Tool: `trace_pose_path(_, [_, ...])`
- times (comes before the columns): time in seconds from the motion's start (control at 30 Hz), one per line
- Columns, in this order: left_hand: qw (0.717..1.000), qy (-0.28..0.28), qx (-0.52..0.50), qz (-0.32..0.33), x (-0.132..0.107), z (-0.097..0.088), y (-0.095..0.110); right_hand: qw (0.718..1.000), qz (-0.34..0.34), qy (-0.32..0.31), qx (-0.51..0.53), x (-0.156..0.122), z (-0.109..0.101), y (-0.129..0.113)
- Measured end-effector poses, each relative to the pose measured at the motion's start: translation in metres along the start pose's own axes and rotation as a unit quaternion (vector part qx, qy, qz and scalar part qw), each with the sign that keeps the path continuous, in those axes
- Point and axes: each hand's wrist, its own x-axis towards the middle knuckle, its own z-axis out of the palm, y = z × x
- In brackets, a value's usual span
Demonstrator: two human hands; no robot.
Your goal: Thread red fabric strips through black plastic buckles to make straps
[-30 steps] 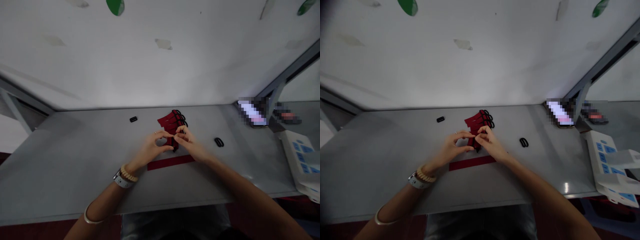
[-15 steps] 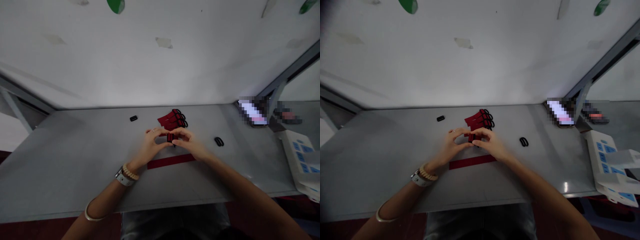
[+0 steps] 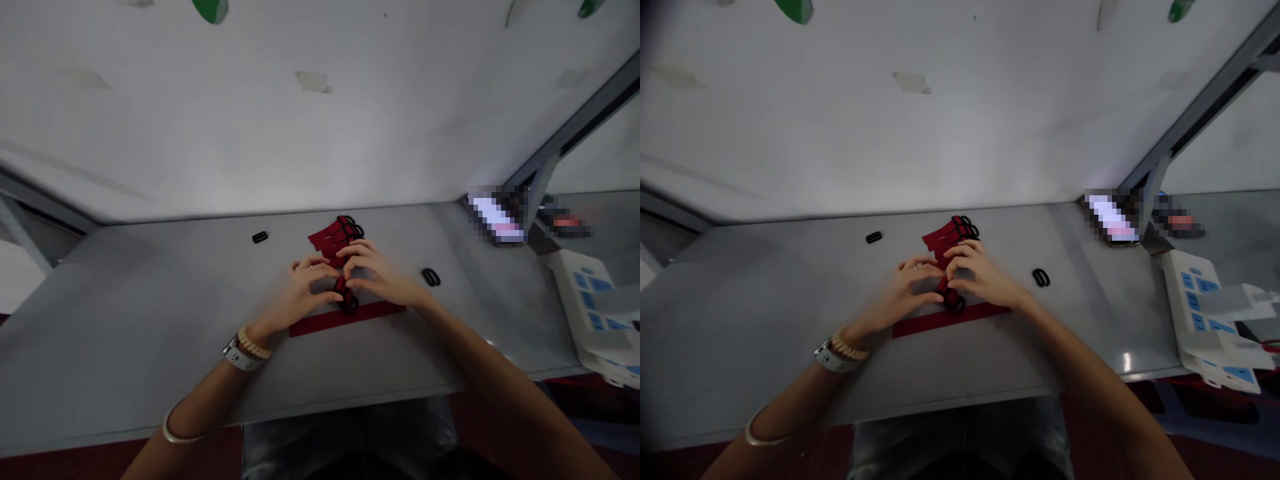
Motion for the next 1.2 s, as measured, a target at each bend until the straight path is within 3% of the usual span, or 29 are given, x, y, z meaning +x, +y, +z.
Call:
trace_pose_path(0.1, [0.999, -0.040, -0.004, 0.016, -0.001, 0.000, -0.002, 0.999, -0.025, -0.026, 0.000, 0.000, -0.003, -0.004])
trace_pose_path(0.2, [0.998, -0.052, -0.009, 0.041, -0.002, 0.003, -0.005, 0.996, -0.020, -0.015, 0.084, -0.002, -0.011, -0.018])
trace_pose_path(0.33, [0.999, -0.025, -0.012, 0.023, -0.001, 0.000, -0.003, 0.956, 0.045, 0.001, 0.291, -0.004, -0.018, -0.027])
trace_pose_path(0.4, [1.000, 0.002, -0.018, 0.001, -0.001, -0.003, 0.000, 0.940, 0.070, 0.018, 0.333, -0.004, -0.015, -0.024])
trace_pose_path(0.7, [0.998, 0.065, -0.002, -0.002, -0.003, 0.002, 0.008, 0.936, 0.131, 0.128, 0.299, 0.002, 0.011, -0.024])
trace_pose_path(1.2, [0.998, 0.059, 0.032, 0.018, -0.003, 0.004, 0.008, 0.949, 0.144, 0.143, 0.241, 0.002, 0.025, -0.020])
